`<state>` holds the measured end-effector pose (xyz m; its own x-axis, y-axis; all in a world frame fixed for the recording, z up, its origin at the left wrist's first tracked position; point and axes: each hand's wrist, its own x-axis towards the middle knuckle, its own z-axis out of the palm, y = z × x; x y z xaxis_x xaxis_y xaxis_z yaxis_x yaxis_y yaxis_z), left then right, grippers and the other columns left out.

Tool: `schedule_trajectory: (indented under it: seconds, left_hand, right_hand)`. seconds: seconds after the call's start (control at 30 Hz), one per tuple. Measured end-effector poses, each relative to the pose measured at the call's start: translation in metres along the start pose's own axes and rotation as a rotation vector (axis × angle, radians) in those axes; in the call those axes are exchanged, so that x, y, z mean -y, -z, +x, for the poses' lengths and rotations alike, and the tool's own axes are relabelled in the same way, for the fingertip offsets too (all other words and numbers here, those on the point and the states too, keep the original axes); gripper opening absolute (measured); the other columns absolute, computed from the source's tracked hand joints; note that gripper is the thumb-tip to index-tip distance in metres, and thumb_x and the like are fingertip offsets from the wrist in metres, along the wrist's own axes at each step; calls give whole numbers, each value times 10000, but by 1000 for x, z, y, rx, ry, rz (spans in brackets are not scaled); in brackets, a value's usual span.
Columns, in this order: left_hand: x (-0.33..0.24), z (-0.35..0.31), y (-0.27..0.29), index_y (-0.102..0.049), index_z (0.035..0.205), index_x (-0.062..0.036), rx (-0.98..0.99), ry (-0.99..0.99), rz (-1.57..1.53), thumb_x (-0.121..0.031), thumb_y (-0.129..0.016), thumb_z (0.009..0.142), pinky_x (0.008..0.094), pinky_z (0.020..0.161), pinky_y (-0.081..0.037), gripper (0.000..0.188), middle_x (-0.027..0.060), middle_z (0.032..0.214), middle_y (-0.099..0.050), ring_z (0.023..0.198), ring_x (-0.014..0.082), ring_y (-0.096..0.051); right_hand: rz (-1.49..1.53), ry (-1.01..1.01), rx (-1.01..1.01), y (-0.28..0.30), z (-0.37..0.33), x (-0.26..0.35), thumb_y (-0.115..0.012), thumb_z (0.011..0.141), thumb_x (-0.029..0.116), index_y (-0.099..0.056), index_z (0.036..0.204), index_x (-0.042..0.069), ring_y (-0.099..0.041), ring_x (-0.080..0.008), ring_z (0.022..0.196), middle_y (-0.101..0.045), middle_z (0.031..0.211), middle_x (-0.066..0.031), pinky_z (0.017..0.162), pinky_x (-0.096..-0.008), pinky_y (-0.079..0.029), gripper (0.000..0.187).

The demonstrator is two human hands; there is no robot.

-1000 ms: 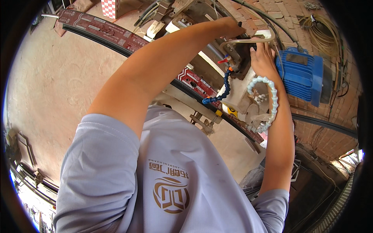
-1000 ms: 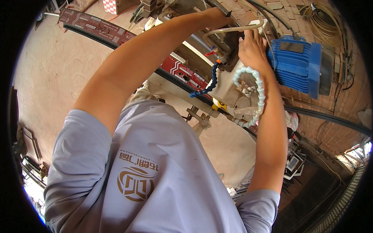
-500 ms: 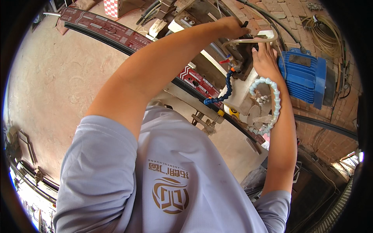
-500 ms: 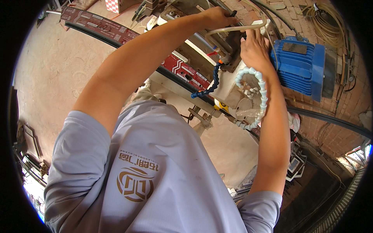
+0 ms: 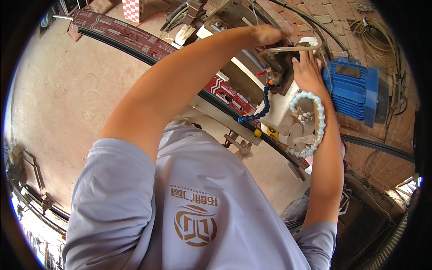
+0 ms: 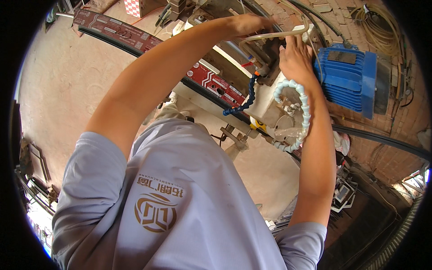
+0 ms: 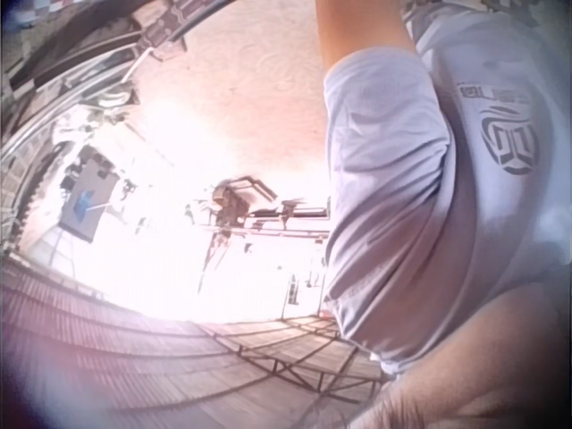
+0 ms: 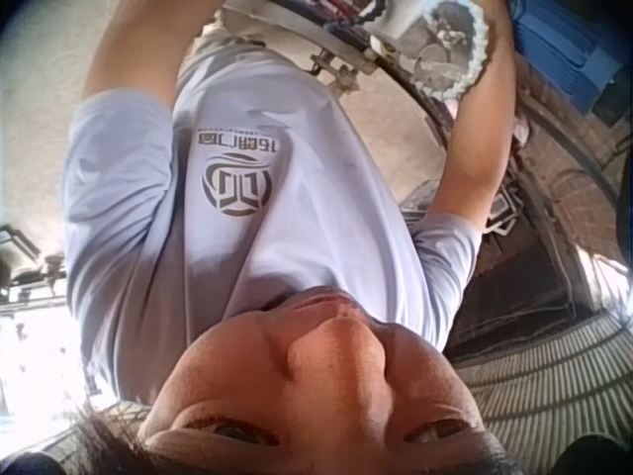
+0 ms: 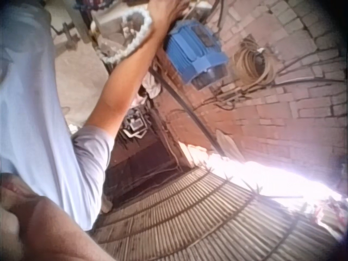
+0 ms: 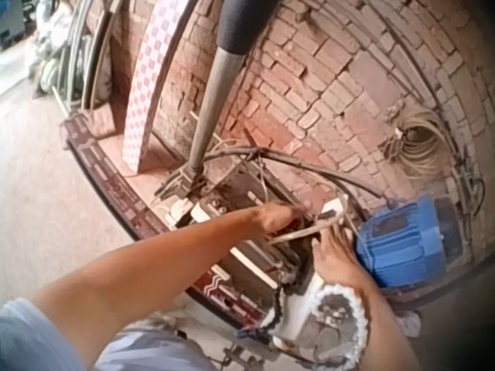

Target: The person operates a metal bending machine to bend a long metal profile. They adjust the machine, feed the profile through, and then remove the bent piece. Finally, they carry the bent profile across the workshop and place it on a stack of similar profiles.

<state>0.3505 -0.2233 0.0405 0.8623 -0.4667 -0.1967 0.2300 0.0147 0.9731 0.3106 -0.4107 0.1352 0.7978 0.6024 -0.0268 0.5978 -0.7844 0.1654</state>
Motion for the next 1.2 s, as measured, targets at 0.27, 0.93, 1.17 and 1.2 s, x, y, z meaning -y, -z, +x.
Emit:
schedule_trajectory:
  seconds: [0.27, 0.93, 1.17, 1.2]
  left_hand:
    - [23, 5, 2, -615, 1077, -40, 74, -560, 228, -403, -743, 797, 294, 769, -482, 476, 85, 933, -659, 868, 148, -600]
    - [23, 19, -28, -476, 1129, -82, -249, -665, 802, -273, -509, 940, 524, 591, -474, 271, 245, 788, -625, 709, 451, -596]
    - [-24, -22, -3, -505, 1138, -58, -307, -416, 488, -410, -453, 988, 425, 724, -500, 386, 190, 887, -666, 829, 358, -650]
    - [-35, -40, 3, -524, 1150, -48, -343, -319, 365, -496, -412, 989, 382, 765, -506, 489, 155, 930, -678, 880, 267, -657]
  right_hand:
    - [65, -29, -23, 1, -3, 2, -504, 897, 137, -460, 1196, 103, -463, -355, 1149, -477, 1170, -163, 940, -471, -320, 303]
    - [80, -131, -75, -12, -10, 3, -514, 885, 176, -473, 1223, 57, -517, -401, 1137, -519, 1207, -217, 995, -530, -333, 361]
    - [313, -177, 149, 46, -15, 21, -508, 920, 180, -457, 1312, 43, -467, -324, 1240, -391, 1394, -151, 1023, -405, -394, 419]
    - [400, -215, 107, 62, -31, 23, -504, 927, 166, -480, 1296, 37, -480, -313, 1228, -409, 1390, -141, 1004, -379, -408, 391]
